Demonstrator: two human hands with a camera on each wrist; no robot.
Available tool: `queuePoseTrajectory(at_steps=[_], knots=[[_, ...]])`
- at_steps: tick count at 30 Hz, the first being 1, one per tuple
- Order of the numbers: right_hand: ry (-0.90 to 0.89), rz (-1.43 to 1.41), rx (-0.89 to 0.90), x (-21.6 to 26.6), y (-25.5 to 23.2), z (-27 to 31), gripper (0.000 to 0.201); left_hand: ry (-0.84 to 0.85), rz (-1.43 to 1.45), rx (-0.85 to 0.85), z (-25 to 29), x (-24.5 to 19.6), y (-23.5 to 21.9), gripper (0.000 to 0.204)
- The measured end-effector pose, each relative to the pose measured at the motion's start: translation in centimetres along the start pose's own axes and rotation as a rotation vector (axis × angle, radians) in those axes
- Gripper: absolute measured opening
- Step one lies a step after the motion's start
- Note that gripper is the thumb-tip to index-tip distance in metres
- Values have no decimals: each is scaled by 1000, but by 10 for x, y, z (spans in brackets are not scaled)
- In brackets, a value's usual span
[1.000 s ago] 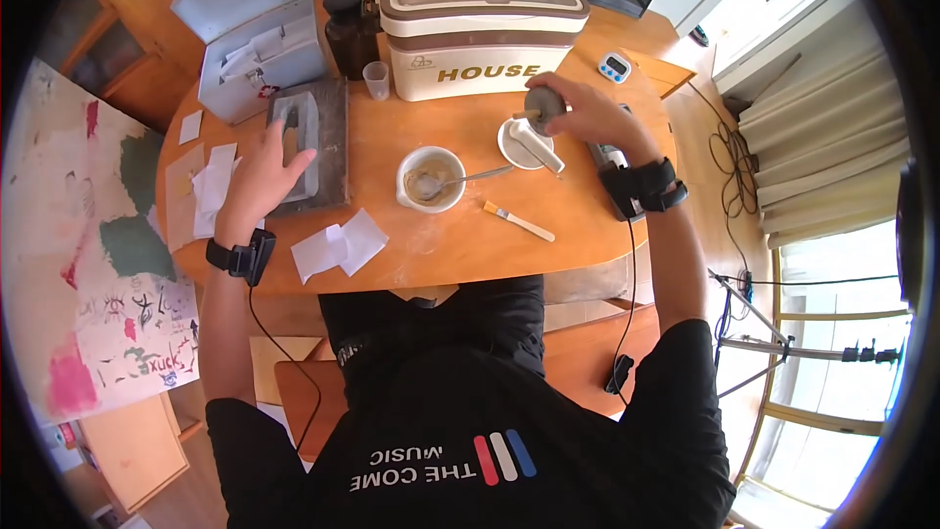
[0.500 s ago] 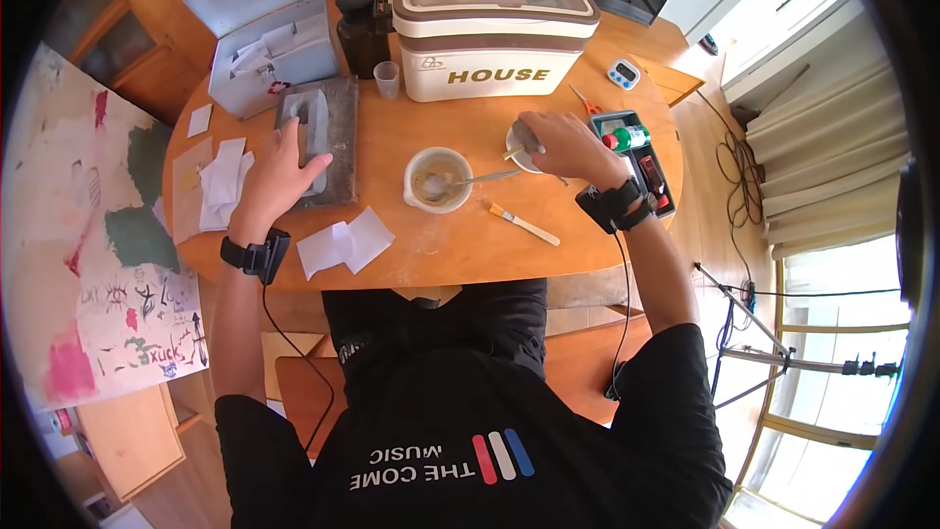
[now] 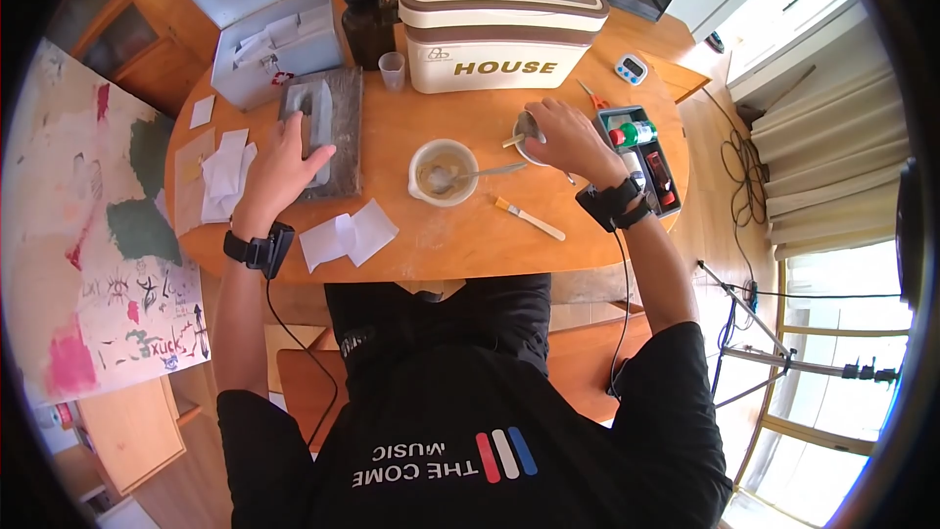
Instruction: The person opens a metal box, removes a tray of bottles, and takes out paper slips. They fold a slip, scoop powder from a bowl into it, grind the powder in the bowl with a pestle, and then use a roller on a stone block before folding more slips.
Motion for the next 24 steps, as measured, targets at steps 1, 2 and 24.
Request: queuePoseTrajectory(at_steps=[1, 2, 24], knots=[[-4, -5, -26, 0, 0, 0, 38, 2, 1, -1, 0, -1, 0, 79], [-8, -9, -53, 0, -2, 0, 38, 2, 8, 1, 0, -2, 0, 78], [-116, 73, -377, 30, -75, 38, 47, -131, 75, 80, 3, -5, -5, 86]])
Point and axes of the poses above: each hand's wrist, its own z-axis away from the middle knuckle, its own y-axis out of the palm, x = y × z, the point moved 10 cm from there along -z, towards the middle knuckle, and after that the axes turned 8 degrees about z, right-handed, at the moved point
